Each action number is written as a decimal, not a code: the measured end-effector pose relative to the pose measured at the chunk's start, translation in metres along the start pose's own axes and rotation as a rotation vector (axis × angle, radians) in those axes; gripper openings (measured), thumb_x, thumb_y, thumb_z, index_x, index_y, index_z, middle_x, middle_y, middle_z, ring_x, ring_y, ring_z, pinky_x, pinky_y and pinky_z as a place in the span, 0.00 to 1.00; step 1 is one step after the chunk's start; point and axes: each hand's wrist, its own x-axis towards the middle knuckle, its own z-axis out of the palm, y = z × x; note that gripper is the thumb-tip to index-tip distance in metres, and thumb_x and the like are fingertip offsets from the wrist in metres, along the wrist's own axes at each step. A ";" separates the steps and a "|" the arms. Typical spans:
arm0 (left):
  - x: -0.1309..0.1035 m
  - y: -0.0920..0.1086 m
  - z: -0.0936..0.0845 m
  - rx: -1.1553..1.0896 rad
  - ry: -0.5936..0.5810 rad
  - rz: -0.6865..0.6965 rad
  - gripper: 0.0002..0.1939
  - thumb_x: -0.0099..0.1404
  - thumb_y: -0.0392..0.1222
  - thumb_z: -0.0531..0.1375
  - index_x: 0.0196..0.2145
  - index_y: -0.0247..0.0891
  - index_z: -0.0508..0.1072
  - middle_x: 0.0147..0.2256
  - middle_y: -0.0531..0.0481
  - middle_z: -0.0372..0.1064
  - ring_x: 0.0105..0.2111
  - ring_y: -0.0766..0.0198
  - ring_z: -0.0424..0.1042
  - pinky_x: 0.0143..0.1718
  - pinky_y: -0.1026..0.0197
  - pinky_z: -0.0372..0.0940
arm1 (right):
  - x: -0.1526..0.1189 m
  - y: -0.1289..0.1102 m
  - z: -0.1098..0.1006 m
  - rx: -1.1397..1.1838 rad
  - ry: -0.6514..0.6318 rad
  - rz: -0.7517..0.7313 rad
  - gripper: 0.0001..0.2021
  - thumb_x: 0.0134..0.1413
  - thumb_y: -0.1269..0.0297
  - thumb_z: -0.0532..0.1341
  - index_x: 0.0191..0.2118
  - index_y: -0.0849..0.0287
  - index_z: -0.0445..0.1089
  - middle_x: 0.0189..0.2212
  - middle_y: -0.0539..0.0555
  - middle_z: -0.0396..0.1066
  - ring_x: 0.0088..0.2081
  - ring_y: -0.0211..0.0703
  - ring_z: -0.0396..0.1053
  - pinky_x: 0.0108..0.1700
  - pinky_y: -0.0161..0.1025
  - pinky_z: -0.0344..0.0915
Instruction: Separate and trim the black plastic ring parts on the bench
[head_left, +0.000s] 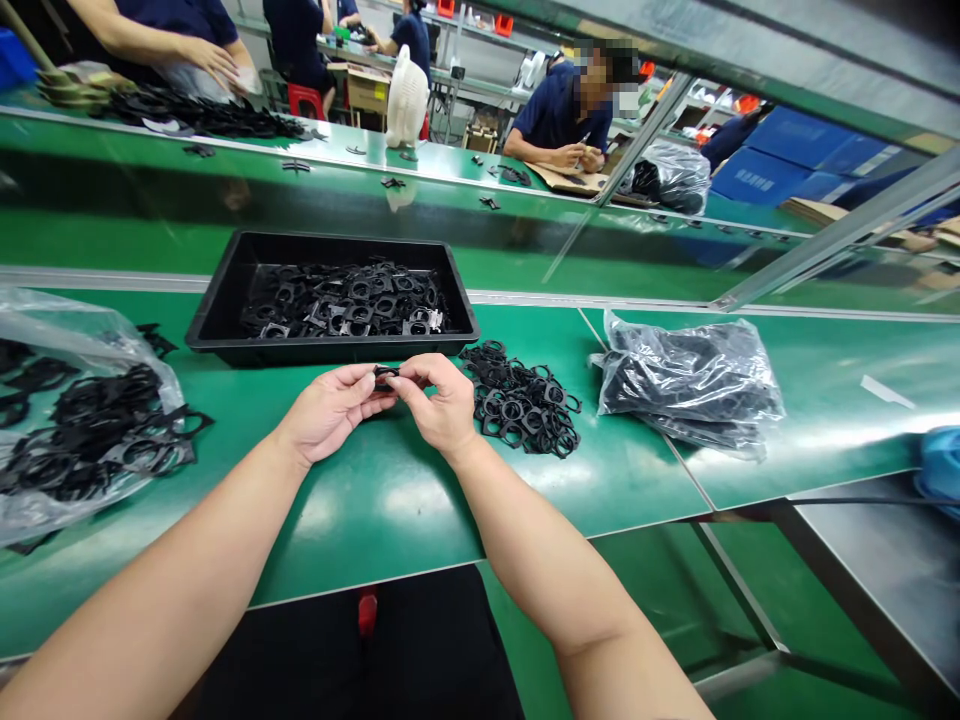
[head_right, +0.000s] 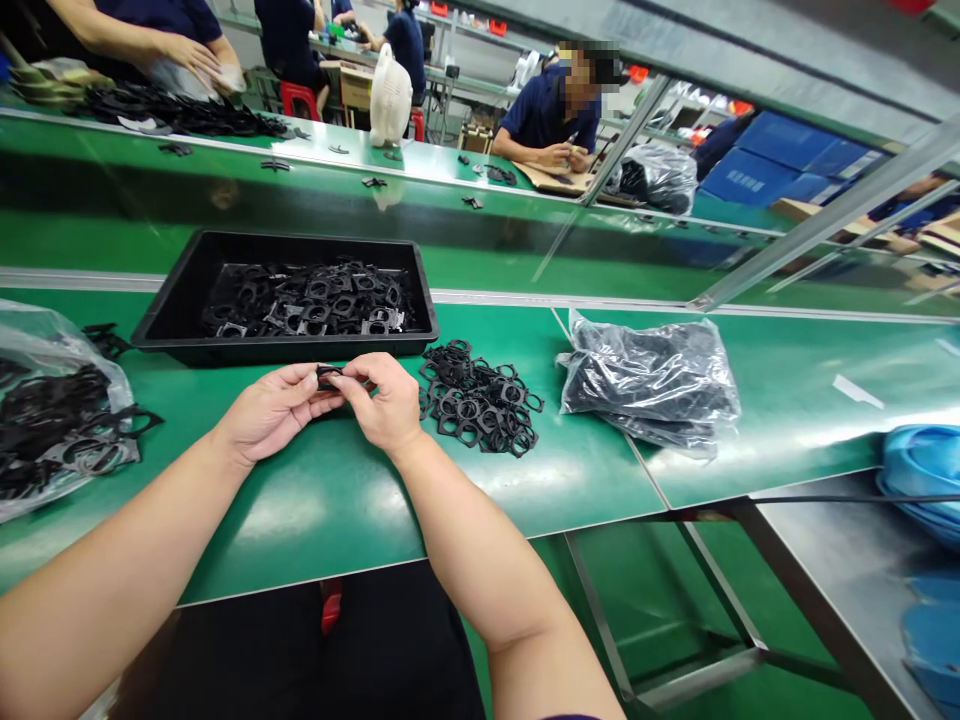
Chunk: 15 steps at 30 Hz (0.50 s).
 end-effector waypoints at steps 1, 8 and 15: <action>0.000 0.000 -0.001 0.005 -0.003 0.003 0.10 0.54 0.39 0.67 0.36 0.35 0.77 0.39 0.46 0.75 0.40 0.61 0.73 0.48 0.55 0.66 | 0.000 0.000 0.001 0.034 -0.008 0.051 0.07 0.50 0.61 0.63 0.28 0.58 0.69 0.29 0.53 0.71 0.31 0.37 0.68 0.35 0.37 0.68; 0.001 0.001 -0.001 0.039 -0.016 -0.062 0.10 0.54 0.40 0.66 0.34 0.35 0.77 0.35 0.45 0.76 0.36 0.60 0.74 0.39 0.59 0.68 | 0.001 0.008 0.007 0.539 -0.049 0.523 0.16 0.43 0.58 0.66 0.39 0.59 0.67 0.24 0.47 0.69 0.21 0.32 0.66 0.24 0.31 0.66; 0.001 0.003 0.000 0.142 0.037 -0.113 0.12 0.56 0.45 0.64 0.34 0.33 0.77 0.31 0.45 0.73 0.27 0.67 0.68 0.24 0.67 0.61 | 0.002 0.004 0.004 0.382 -0.118 0.412 0.12 0.46 0.57 0.64 0.35 0.59 0.73 0.31 0.51 0.72 0.29 0.35 0.69 0.29 0.32 0.68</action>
